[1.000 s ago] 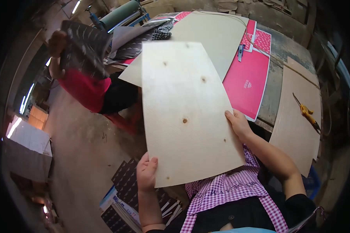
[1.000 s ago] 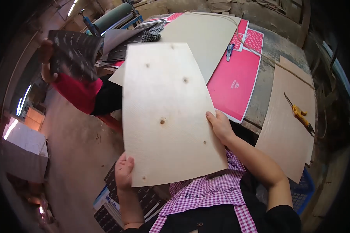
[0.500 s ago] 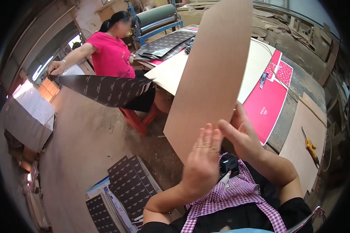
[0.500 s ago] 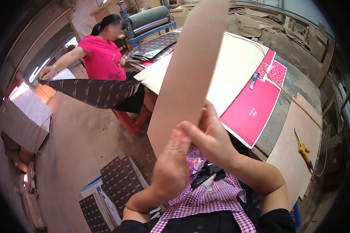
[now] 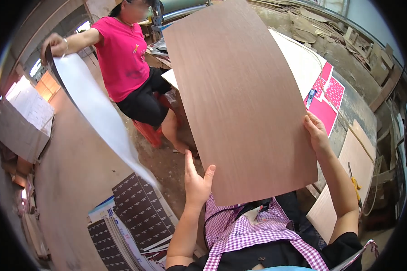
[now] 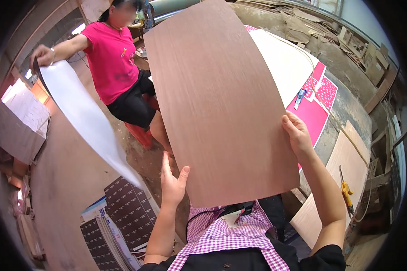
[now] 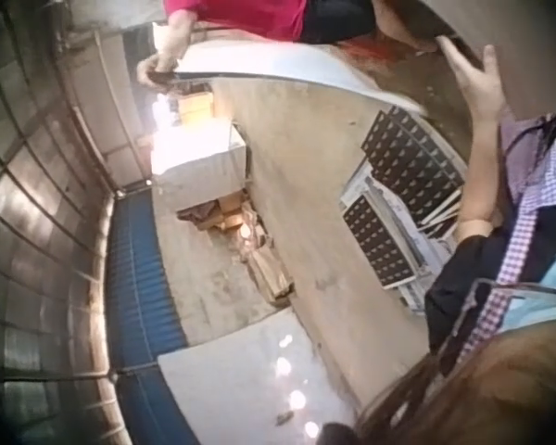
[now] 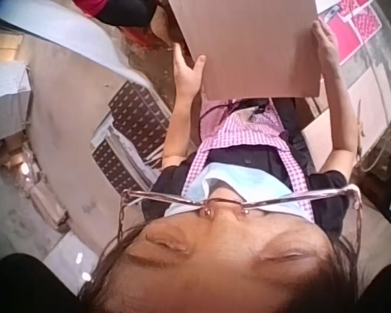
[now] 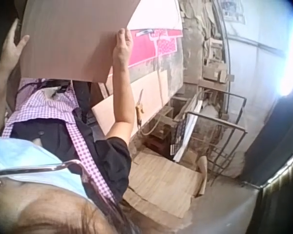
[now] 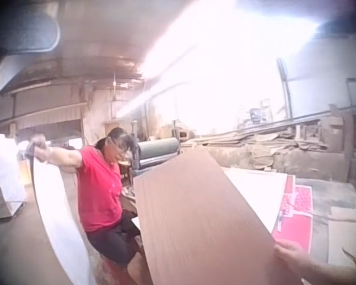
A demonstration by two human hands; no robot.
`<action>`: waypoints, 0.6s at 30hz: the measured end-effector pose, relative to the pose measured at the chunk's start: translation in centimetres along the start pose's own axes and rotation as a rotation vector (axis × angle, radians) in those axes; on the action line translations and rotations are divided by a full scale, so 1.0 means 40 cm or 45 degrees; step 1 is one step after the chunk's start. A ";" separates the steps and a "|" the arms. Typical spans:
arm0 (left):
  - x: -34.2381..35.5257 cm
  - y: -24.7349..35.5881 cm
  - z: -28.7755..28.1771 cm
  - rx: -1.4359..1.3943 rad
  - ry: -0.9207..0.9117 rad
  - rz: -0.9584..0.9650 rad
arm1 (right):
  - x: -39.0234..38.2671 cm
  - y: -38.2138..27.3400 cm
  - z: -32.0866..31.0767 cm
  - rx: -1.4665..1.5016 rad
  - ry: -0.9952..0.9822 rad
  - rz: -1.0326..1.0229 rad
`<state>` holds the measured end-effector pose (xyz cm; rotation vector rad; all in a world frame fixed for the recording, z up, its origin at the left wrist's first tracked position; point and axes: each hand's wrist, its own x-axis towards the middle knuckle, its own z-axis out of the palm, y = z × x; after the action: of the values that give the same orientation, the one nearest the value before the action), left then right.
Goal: Apply printed decorative film onto wooden panels by smoothing it with a cloth.
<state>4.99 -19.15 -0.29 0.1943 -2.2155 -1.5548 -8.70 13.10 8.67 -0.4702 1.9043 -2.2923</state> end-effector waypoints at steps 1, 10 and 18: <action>-0.001 -0.022 0.005 -0.379 -0.094 -0.169 | 0.029 0.014 -0.004 -0.003 -0.008 0.014; -0.032 -0.192 0.205 -1.026 -0.372 -0.788 | 0.286 0.297 -0.111 -1.386 0.197 0.454; 0.042 -0.118 0.232 -1.040 -0.251 -0.648 | 0.379 0.349 -0.128 -1.277 0.304 0.205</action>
<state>-0.98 -13.42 -6.84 0.3773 -1.5279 -2.7135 -26.02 10.72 -3.35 -0.0959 2.9821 -1.1838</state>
